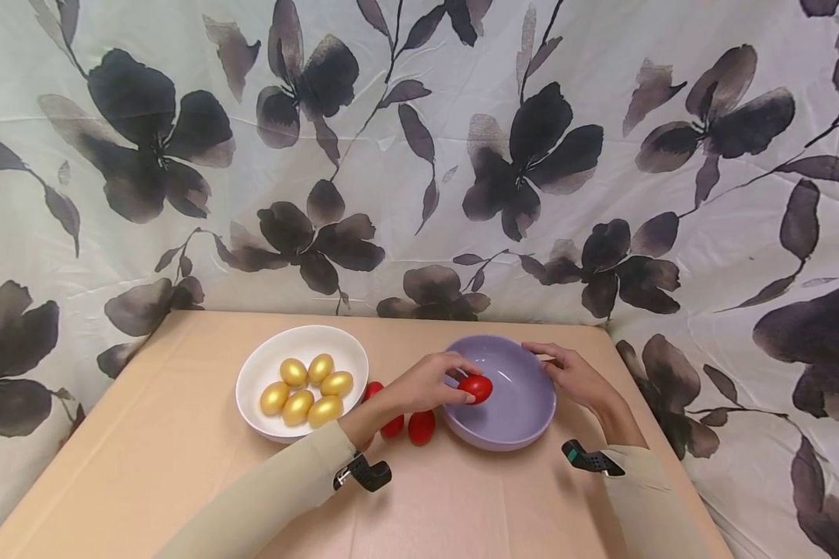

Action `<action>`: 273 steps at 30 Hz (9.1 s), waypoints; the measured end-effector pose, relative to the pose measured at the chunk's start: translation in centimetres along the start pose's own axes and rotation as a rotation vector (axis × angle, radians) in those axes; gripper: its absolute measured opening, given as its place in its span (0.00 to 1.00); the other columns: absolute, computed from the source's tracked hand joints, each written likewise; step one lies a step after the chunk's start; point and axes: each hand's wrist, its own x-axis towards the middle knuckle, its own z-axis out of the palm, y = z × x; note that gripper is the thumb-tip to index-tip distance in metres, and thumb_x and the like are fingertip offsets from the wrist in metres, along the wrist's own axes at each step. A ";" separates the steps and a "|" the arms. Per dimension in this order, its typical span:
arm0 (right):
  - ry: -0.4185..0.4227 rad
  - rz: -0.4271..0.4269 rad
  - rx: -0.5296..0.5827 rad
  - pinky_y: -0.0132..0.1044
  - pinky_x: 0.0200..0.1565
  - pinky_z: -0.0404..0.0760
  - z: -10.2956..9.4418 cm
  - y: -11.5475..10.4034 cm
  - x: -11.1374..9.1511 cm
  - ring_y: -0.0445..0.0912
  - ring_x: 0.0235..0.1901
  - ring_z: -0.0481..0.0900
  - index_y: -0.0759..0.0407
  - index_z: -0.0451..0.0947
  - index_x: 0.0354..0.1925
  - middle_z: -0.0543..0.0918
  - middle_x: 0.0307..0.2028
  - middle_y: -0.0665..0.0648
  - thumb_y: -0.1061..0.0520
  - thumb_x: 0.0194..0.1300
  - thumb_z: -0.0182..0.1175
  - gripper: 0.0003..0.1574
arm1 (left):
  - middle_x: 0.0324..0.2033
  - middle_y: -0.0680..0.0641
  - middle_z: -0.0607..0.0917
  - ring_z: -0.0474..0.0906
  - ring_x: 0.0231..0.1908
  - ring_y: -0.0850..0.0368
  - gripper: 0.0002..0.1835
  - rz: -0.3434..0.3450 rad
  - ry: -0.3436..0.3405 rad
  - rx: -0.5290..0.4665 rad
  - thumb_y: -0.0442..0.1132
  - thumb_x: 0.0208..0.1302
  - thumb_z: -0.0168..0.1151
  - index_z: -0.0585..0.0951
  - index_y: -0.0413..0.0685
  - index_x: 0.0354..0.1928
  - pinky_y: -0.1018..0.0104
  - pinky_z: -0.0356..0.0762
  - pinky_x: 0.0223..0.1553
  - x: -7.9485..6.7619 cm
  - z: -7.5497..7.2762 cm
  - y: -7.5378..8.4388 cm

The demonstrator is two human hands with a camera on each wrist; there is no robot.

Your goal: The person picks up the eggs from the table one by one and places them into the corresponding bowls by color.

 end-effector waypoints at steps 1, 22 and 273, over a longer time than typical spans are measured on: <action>0.000 -0.005 0.002 0.31 0.55 0.80 0.0 0.0 0.0 0.65 0.62 0.76 0.56 0.69 0.73 0.68 0.72 0.67 0.68 0.75 0.46 0.31 | 0.50 0.51 0.86 0.81 0.52 0.59 0.23 0.006 0.000 0.010 0.39 0.62 0.72 0.83 0.45 0.60 0.66 0.81 0.55 0.2 0.0 -0.1; 0.000 -0.004 0.003 0.26 0.53 0.77 0.0 -0.1 -0.1 0.64 0.61 0.77 0.57 0.68 0.73 0.67 0.72 0.67 0.68 0.76 0.46 0.30 | 0.47 0.50 0.88 0.83 0.48 0.59 0.21 -0.024 -0.100 0.112 0.36 0.61 0.73 0.85 0.44 0.57 0.78 0.78 0.50 3.3 -0.1 -0.2; -0.005 0.005 0.026 0.21 0.55 0.71 -0.1 -0.4 -0.2 0.65 0.68 0.69 0.53 0.70 0.72 0.69 0.72 0.64 0.68 0.74 0.46 0.32 | 0.49 0.54 0.84 0.80 0.50 0.59 0.22 0.040 -0.207 0.042 0.34 0.61 0.71 0.82 0.48 0.58 0.76 0.79 0.50 1.3 -4.2 1.0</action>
